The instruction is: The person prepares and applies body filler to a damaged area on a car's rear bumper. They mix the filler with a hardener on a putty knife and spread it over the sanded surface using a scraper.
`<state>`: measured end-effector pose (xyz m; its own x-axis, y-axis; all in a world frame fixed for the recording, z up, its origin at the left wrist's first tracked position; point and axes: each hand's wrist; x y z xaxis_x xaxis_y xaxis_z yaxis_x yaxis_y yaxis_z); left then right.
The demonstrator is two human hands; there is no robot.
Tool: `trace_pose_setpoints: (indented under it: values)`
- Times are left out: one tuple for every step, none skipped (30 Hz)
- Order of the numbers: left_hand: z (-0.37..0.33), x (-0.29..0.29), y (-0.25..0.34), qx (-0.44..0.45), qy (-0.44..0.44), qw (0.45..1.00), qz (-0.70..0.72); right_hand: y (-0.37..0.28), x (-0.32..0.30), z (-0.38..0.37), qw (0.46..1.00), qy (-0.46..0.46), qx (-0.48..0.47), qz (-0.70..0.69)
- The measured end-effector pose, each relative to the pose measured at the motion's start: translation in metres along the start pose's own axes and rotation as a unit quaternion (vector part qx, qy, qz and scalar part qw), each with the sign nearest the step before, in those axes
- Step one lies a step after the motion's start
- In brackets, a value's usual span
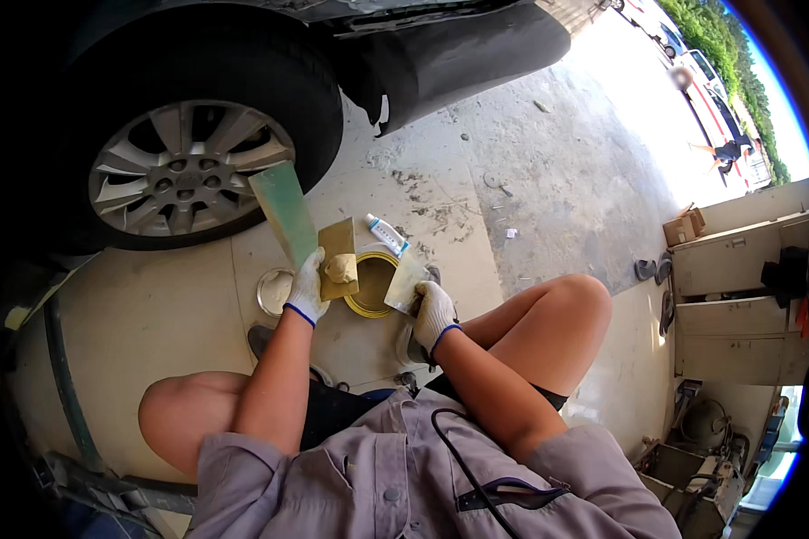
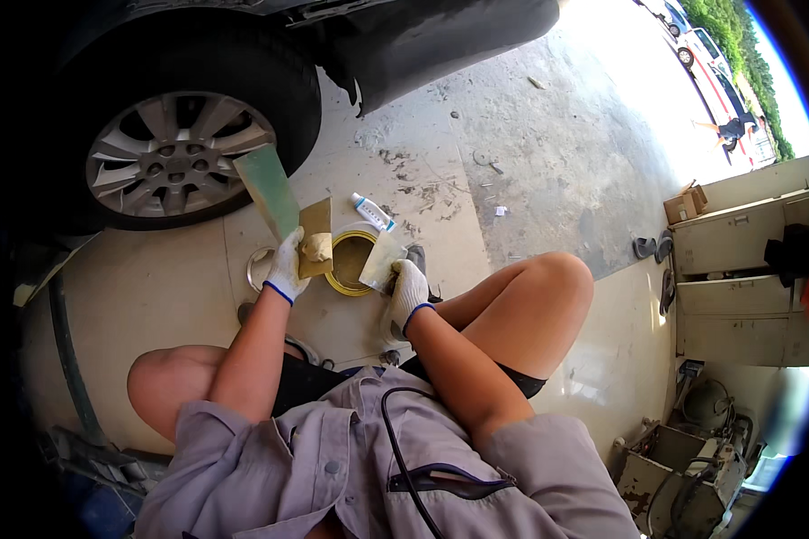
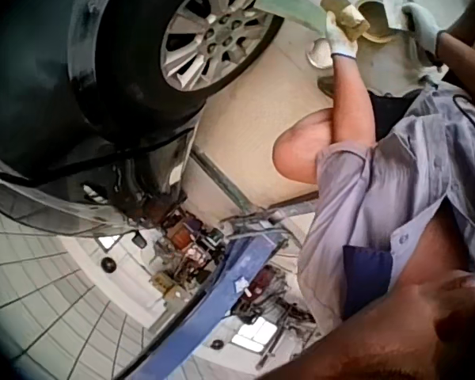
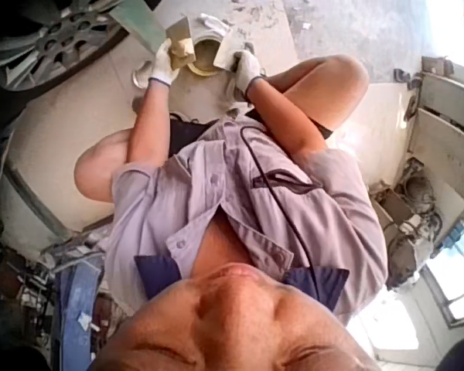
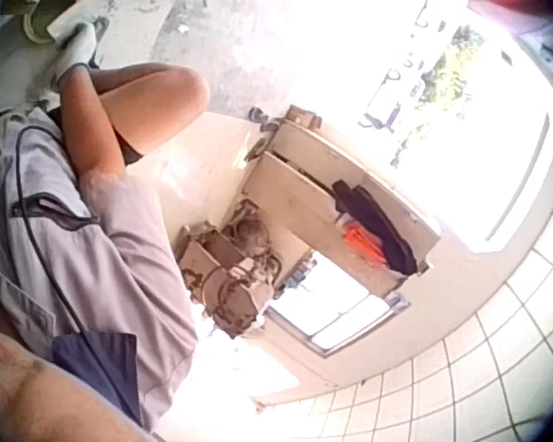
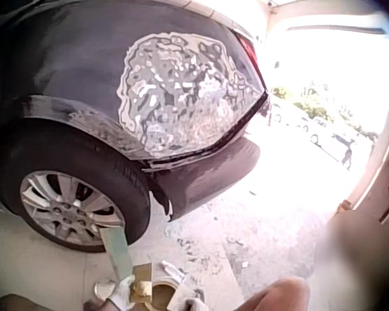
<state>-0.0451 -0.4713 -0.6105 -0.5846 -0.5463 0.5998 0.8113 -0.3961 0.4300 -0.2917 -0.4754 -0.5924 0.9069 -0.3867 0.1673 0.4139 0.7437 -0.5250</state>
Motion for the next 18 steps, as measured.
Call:
trace_pose_setpoints:
  values:
    - [-0.009, 0.015, -0.006, -0.010, -0.016, 1.000, 0.004, -0.005, -0.002, -0.021, 0.999, -0.013, -0.033, -0.029]
    - [-0.010, 0.014, -0.016, -0.006, -0.024, 1.000, 0.014, -0.004, -0.004, -0.032, 0.997, -0.031, -0.052, -0.055]
    - [-0.010, 0.011, -0.022, -0.037, -0.047, 0.998, 0.023, -0.007, -0.007, -0.044, 0.998, -0.003, -0.043, -0.040]
    - [-0.009, -0.007, -0.026, -0.058, -0.057, 0.996, 0.032, -0.004, 0.006, -0.042, 0.998, -0.009, -0.055, -0.027]
    - [-0.006, -0.010, -0.035, -0.089, -0.067, 0.994, -0.007, -0.010, 0.008, -0.040, 0.997, -0.005, -0.075, -0.019]
    - [0.000, -0.013, -0.043, -0.126, -0.037, 0.991, -0.035, -0.018, 0.009, -0.039, 0.995, -0.003, -0.098, 0.004]
    - [0.000, -0.009, -0.057, -0.140, -0.059, 0.988, -0.037, -0.033, -0.001, -0.050, 0.993, -0.009, -0.116, 0.011]
    - [-0.004, -0.025, -0.067, -0.144, -0.068, 0.987, -0.037, -0.041, 0.008, -0.057, 0.992, -0.029, -0.125, 0.022]
    - [-0.009, -0.040, -0.075, -0.128, -0.046, 0.990, -0.047, -0.047, 0.016, -0.064, 0.988, -0.018, -0.143, 0.059]
    - [-0.012, -0.048, -0.072, -0.120, -0.046, 0.991, -0.031, -0.056, 0.022, -0.061, 0.974, -0.021, -0.178, 0.140]
    - [-0.013, -0.053, -0.067, -0.112, -0.047, 0.993, -0.014, -0.068, 0.026, -0.053, 0.952, -0.023, -0.213, 0.219]
    - [-0.015, -0.051, -0.059, -0.105, -0.053, 0.993, 0.001, -0.078, 0.027, -0.048, 0.922, -0.023, -0.250, 0.296]
    - [-0.016, -0.041, -0.044, -0.090, -0.041, 0.995, 0.029, -0.084, 0.024, -0.048, 0.931, -0.025, -0.243, 0.271]
    - [-0.015, -0.036, -0.028, -0.055, -0.017, 0.996, 0.065, -0.081, 0.027, -0.052, 0.943, -0.021, -0.224, 0.246]
    - [-0.023, -0.039, -0.017, -0.024, -0.038, 0.996, 0.083, -0.076, 0.030, -0.055, 0.953, -0.017, -0.205, 0.222]
    - [-0.028, -0.048, -0.006, 0.011, -0.055, 0.993, 0.101, -0.070, 0.036, -0.058, 0.963, -0.018, -0.184, 0.198]
    - [-0.041, -0.036, -0.006, -0.018, -0.044, 0.996, 0.074, -0.063, 0.005, -0.092, 0.960, -0.015, -0.196, 0.198]
    - [-0.045, -0.037, -0.005, -0.037, -0.017, 0.998, 0.049, -0.050, -0.002, -0.106, 0.971, -0.009, -0.167, 0.169]
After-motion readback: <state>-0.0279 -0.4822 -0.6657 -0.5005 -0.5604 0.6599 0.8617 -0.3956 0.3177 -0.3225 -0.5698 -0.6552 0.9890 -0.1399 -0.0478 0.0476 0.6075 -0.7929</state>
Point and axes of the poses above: each hand's wrist, its own z-axis away from the middle knuckle, its own x-axis out of the palm, y = z × x, and after that the axes turned 1 degree about z, right-handed
